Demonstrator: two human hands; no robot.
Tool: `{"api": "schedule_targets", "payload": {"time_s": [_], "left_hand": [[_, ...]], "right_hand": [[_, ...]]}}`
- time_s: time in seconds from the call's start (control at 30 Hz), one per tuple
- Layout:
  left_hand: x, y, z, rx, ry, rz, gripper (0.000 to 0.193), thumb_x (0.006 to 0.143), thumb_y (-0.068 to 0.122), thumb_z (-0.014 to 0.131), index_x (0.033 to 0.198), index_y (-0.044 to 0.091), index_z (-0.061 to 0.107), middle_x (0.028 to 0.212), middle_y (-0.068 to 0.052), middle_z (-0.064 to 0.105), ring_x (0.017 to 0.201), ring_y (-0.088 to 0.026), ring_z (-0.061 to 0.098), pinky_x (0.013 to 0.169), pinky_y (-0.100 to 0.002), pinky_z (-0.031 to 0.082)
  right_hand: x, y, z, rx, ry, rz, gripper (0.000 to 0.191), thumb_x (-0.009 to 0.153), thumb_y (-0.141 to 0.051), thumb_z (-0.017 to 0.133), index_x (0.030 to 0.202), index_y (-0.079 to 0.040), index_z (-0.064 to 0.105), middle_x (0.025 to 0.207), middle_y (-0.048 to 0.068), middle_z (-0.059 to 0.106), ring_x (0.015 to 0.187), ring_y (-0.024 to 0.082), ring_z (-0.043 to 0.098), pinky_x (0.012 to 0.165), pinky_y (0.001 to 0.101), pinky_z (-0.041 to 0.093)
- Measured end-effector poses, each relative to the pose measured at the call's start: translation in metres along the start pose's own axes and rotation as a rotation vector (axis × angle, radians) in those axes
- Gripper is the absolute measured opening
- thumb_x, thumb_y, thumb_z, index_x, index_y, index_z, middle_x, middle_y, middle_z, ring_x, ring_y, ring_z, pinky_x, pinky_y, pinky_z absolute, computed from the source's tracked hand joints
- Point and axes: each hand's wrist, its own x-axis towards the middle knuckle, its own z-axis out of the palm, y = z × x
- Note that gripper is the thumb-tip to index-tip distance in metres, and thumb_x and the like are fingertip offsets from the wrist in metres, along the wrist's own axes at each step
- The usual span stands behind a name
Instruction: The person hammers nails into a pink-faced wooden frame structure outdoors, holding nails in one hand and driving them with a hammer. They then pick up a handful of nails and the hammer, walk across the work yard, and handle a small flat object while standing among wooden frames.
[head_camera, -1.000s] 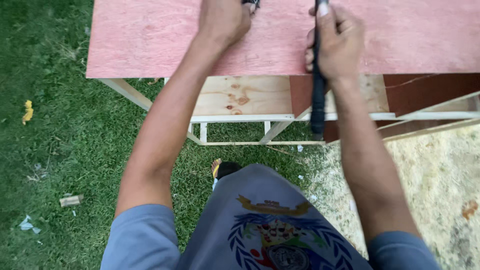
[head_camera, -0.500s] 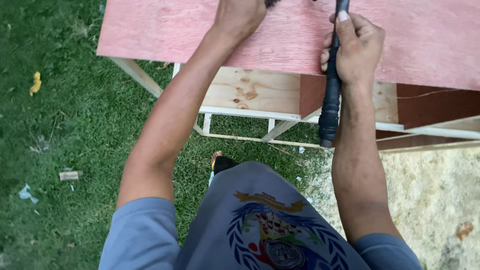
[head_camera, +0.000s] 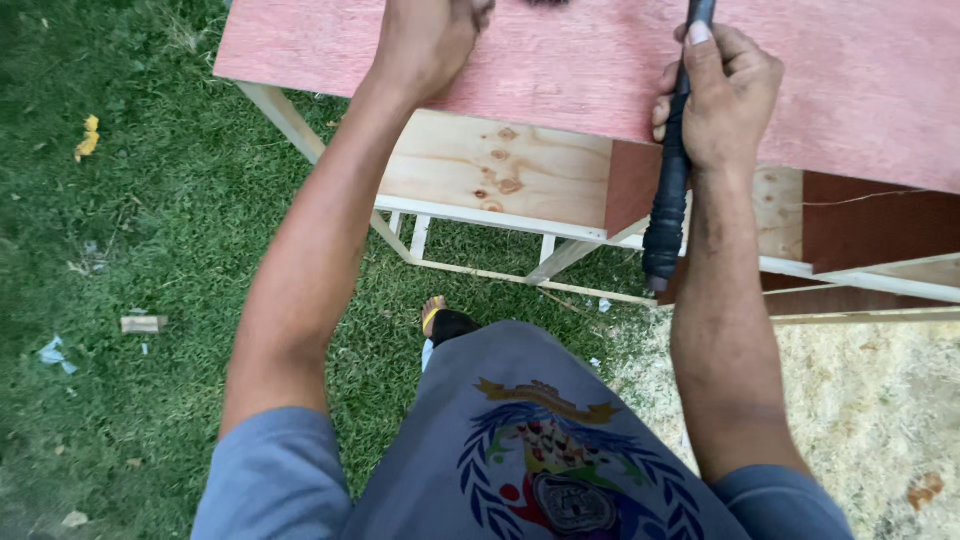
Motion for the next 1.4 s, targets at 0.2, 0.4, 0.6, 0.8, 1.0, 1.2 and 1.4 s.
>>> {"api": "schedule_targets", "payload": {"time_s": [0.2,0.4,0.6,0.8,1.0,1.2,1.4], "left_hand": [[-0.046,0.021,-0.017,-0.204,-0.047,-0.200,0.015,0.095,-0.008,0.061,0.099,0.003,0.070,0.097,-0.007,0.079,0.092,-0.014,0.079,0.082,-0.027,0.065],[-0.052,0.016,-0.009,-0.184,-0.020,-0.050,0.017,0.080,-0.011,0.070,0.088,0.003,0.075,0.114,-0.010,0.078,0.096,-0.017,0.078,0.084,-0.031,0.064],[-0.051,0.014,-0.006,-0.084,0.016,0.042,0.011,0.076,-0.005,0.076,0.084,0.003,0.074,0.108,-0.009,0.078,0.101,-0.028,0.072,0.087,-0.039,0.056],[-0.054,0.018,-0.007,-0.077,0.018,0.027,0.011,0.076,-0.005,0.073,0.082,0.004,0.071,0.103,-0.007,0.078,0.102,-0.028,0.070,0.089,-0.040,0.055],[-0.052,0.021,-0.004,0.032,-0.019,-0.007,0.023,0.077,-0.007,0.069,0.096,0.005,0.074,0.098,-0.009,0.077,0.102,-0.029,0.068,0.091,-0.042,0.051],[-0.052,0.019,-0.005,-0.007,-0.021,0.039,0.012,0.078,-0.006,0.071,0.080,0.005,0.073,0.105,-0.007,0.078,0.105,-0.026,0.068,0.093,-0.043,0.050],[-0.055,0.020,-0.008,0.004,0.012,0.071,0.008,0.075,-0.003,0.073,0.080,0.004,0.072,0.105,-0.008,0.077,0.104,-0.029,0.066,0.090,-0.045,0.048]], "right_hand": [[-0.014,-0.025,0.011,-0.072,-0.082,-0.068,0.022,0.121,-0.017,0.060,0.123,0.004,0.066,0.080,0.008,0.065,0.060,0.014,0.062,0.050,0.0298,0.050],[-0.049,-0.095,0.042,-0.240,-0.225,0.022,0.026,0.117,-0.018,0.065,0.130,0.003,0.068,0.077,0.006,0.067,0.058,0.010,0.062,0.047,0.0255,0.050],[-0.060,-0.137,0.072,-0.435,-0.285,0.025,0.025,0.108,-0.017,0.064,0.121,0.003,0.069,0.071,0.004,0.065,0.054,0.008,0.061,0.043,0.0236,0.047],[-0.068,-0.176,0.087,-0.441,-0.248,-0.040,0.023,0.112,-0.015,0.061,0.124,0.003,0.067,0.076,0.005,0.063,0.058,0.009,0.058,0.049,0.0246,0.047],[-0.059,-0.167,0.124,-0.758,-0.296,0.196,0.024,0.108,-0.021,0.061,0.123,-0.004,0.069,0.070,0.005,0.067,0.050,0.009,0.062,0.042,0.0264,0.053],[-0.078,-0.194,0.099,-0.561,-0.183,-0.100,0.024,0.114,-0.015,0.056,0.129,0.001,0.065,0.080,0.006,0.064,0.056,0.009,0.059,0.047,0.0235,0.049],[-0.073,-0.172,0.129,-0.720,-0.229,0.064,0.024,0.110,-0.014,0.059,0.127,-0.001,0.069,0.070,0.007,0.068,0.053,0.010,0.062,0.048,0.0259,0.051]]}}
